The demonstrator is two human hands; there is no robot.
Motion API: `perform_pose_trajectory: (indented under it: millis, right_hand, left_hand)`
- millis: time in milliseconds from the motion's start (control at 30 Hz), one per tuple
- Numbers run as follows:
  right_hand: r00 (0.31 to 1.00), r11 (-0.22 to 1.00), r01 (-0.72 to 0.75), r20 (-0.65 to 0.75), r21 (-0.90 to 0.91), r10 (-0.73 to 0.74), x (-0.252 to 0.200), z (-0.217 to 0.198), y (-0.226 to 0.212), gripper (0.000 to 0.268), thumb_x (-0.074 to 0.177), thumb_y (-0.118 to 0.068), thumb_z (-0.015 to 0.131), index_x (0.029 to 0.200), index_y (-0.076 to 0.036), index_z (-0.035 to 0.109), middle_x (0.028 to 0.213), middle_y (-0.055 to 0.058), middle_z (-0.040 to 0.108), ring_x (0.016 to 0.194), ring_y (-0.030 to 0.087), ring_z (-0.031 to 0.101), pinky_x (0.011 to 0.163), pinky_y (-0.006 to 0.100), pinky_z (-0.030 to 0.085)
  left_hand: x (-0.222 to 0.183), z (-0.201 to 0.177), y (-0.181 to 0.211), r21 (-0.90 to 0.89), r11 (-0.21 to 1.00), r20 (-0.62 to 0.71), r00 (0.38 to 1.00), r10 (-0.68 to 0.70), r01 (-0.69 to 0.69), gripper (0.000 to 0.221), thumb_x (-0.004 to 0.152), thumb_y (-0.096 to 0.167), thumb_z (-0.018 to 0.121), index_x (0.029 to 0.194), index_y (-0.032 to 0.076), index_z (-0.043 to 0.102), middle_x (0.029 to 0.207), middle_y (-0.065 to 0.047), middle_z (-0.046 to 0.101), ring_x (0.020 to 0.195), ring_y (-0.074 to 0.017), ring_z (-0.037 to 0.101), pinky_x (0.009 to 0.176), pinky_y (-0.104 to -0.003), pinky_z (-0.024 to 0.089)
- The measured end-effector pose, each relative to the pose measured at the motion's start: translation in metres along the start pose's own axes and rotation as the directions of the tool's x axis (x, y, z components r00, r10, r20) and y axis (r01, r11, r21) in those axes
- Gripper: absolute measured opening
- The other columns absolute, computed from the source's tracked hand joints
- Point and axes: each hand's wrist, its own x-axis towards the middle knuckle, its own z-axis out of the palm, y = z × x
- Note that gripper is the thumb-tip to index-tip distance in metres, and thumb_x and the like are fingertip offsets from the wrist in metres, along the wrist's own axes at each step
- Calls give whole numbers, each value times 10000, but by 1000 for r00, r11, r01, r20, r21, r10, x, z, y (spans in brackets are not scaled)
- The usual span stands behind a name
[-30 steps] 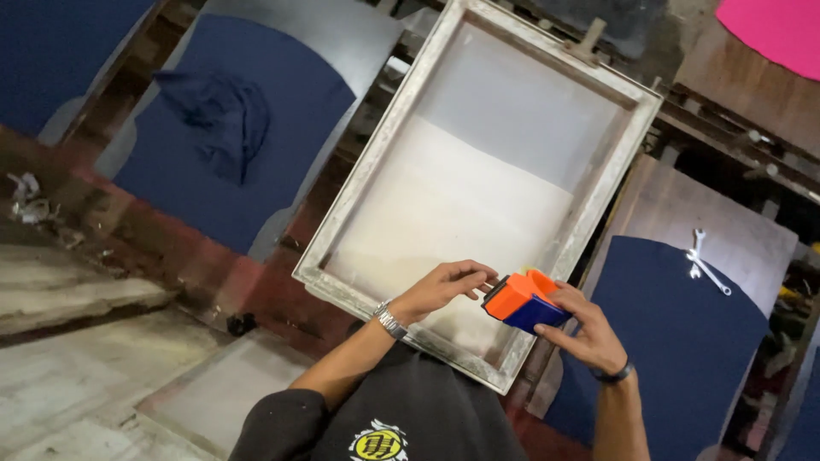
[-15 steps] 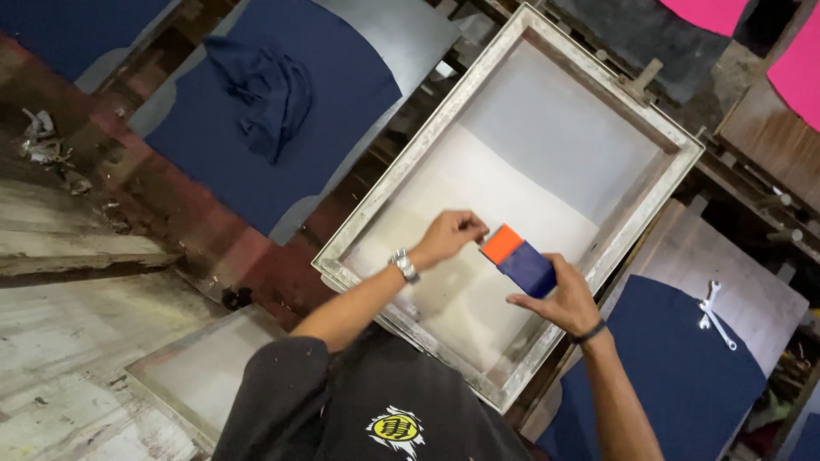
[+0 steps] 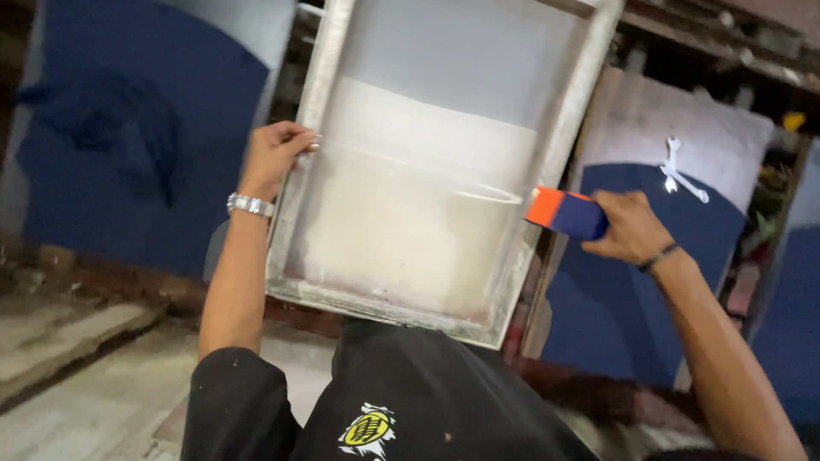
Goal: Applying adhesive tape to the edges of screen printing frames to prepare them for printing.
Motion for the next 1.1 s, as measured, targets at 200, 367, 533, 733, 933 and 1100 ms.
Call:
perform_pose_trajectory:
  millis: [200,367,533,733,933,1100]
  right_hand:
    - [972,988,-152,177,-31,155,-3,10,-6,790,628,-728,833,1183,-241,552,1091,-39,749,1123,141,708,1104,365,397]
    - [972,982,-190,142,6,188,-5,-18,-37,782,687,-781,744,1173,-194,570,1071,13,752,1111,180,714,1098,401,392]
    - [969,969,-245,28,35,244,-18,-27,-62,478,981,-630,558,1060,-162,610,965,42,737,1029,216,722,1082,389,408]
    - [816,904,-419,-403,79,414,-25,9,-59,514,882,-667,731,857,-157,671,748,53,675,788,260,699,786,367,544]
    - [535,574,-817,-439,-52,722,-33,48,-48,550,847,-657,675,790,-117,761,689,135,683,752,351,734,614,475,549]
    - [438,666,-744,-788,-48,432,-72,147,10,521,838,-687,802,851,-176,705,788,25,663,782,242,695,799,381,482]
  left_hand:
    - [-6,6,14,116,990,34,996,80,-84,51,925,153,788,957,115,775,762,-18,723,683,-60,606,612,-191,455]
    - [-3,8,12,113,987,-1,993,115,-114,68,933,152,758,970,96,762,750,-18,699,653,-64,553,571,-200,418]
    - [-88,17,104,43,981,-98,977,192,-188,61,937,101,719,973,57,740,740,-31,691,618,-38,504,527,-156,418]
    - [-227,103,176,378,457,-75,466,882,-805,133,868,-39,796,850,91,776,646,-15,631,520,-179,545,571,-273,495]
    - [-292,164,236,291,94,135,138,981,-952,121,918,22,727,1036,40,747,785,-45,587,655,-214,554,604,-305,554]
    - [-294,152,289,358,-1,271,103,957,-934,34,945,67,716,961,38,706,742,-45,547,708,-228,602,609,-326,557]
